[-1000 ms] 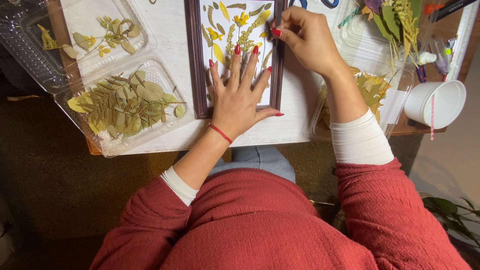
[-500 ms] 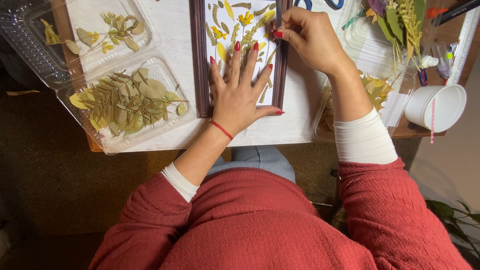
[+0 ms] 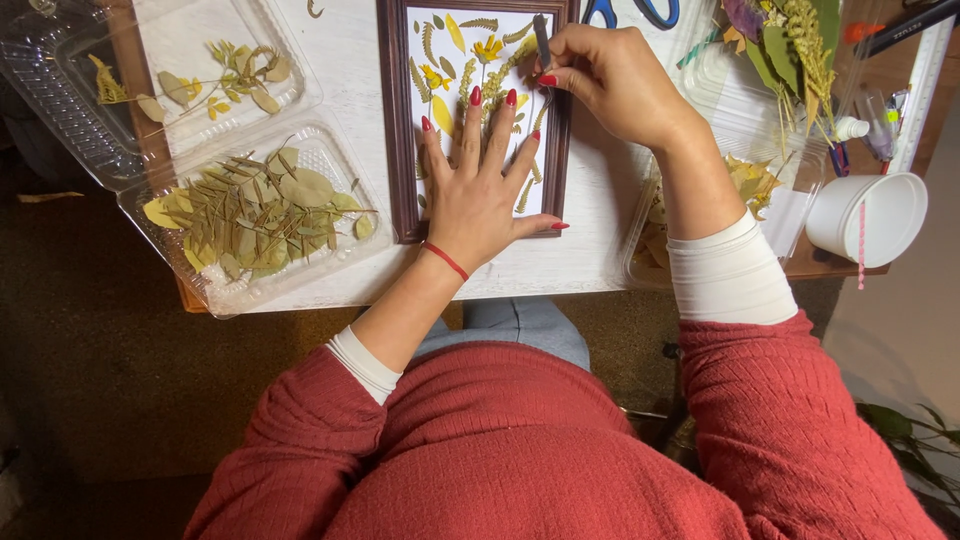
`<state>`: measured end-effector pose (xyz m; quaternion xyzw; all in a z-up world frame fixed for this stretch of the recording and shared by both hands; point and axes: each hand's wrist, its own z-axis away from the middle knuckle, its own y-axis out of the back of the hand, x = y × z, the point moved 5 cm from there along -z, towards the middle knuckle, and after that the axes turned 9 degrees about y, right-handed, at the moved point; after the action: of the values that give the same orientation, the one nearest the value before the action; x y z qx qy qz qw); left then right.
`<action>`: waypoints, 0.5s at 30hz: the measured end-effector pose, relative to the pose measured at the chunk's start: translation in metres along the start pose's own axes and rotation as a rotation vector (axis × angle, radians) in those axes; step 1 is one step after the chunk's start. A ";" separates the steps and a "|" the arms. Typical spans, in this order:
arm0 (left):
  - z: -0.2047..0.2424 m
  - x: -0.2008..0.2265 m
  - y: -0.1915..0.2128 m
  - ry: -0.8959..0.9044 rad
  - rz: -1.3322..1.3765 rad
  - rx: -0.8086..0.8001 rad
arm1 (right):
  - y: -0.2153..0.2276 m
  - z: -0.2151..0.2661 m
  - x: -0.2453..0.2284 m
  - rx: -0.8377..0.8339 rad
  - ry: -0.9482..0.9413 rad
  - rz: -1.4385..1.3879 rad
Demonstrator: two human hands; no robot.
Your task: The user is making an art frame using dried leaves and flowers.
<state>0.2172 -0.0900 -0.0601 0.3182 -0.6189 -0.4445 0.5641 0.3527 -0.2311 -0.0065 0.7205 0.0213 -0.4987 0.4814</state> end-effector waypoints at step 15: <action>-0.005 -0.007 0.019 -0.051 0.053 0.030 | 0.023 0.054 0.009 0.234 -0.398 -0.077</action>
<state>0.2254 -0.0771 -0.0454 0.2988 -0.6479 -0.4279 0.5549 0.3310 -0.2861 0.0002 0.6575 -0.1047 -0.6480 0.3699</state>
